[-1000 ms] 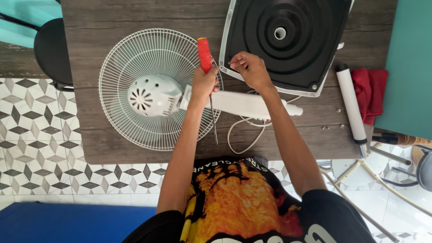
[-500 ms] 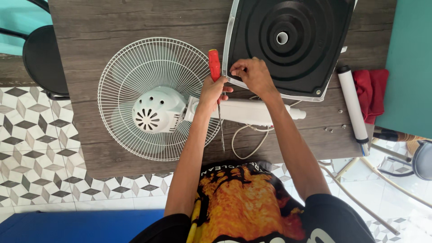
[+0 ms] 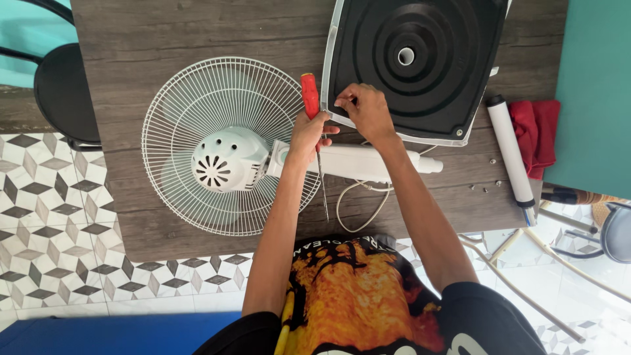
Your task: The person wipes a black fan base with a red cloth, then places it onto a white fan housing. They insert and tighten multiple screws using a screwdriver to secure the base to the housing.
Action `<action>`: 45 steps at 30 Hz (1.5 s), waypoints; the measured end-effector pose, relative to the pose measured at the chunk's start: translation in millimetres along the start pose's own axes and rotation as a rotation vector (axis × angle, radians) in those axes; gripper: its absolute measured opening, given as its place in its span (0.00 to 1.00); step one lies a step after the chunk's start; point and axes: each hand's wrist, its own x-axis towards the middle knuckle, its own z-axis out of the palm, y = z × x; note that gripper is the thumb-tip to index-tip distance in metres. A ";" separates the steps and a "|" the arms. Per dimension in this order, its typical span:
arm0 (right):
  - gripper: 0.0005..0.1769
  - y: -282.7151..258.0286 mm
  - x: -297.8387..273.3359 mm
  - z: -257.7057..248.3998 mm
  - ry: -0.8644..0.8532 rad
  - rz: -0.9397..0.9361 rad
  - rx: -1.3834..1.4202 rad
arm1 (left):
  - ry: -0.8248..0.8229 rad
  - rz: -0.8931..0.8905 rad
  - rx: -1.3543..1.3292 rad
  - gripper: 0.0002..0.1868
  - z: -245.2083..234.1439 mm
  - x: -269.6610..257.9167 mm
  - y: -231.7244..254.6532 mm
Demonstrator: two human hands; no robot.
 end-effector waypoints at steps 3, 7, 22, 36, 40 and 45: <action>0.05 -3.4 -2.1 3.6 0.016 -0.151 -0.012 | -0.016 0.007 -0.010 0.09 -1.1 -1.1 1.1; 0.05 -1.9 -3.8 12.3 0.043 -0.159 0.005 | -0.027 0.009 0.000 0.08 0.6 -2.7 2.8; 0.07 16.2 -15.7 31.9 0.254 -0.397 -0.381 | -0.053 0.028 -0.031 0.05 -1.5 -3.3 -0.4; 0.07 21.6 -6.4 35.3 0.075 -0.381 -0.573 | -0.044 0.004 -0.009 0.06 0.7 -9.9 8.3; 0.08 25.0 -5.2 37.1 0.042 -0.341 -0.599 | -0.054 -0.004 -0.012 0.08 1.4 -9.4 8.6; 0.18 29.5 -0.1 43.0 0.072 -0.324 -0.586 | -0.047 0.000 -0.001 0.08 1.0 -7.6 8.0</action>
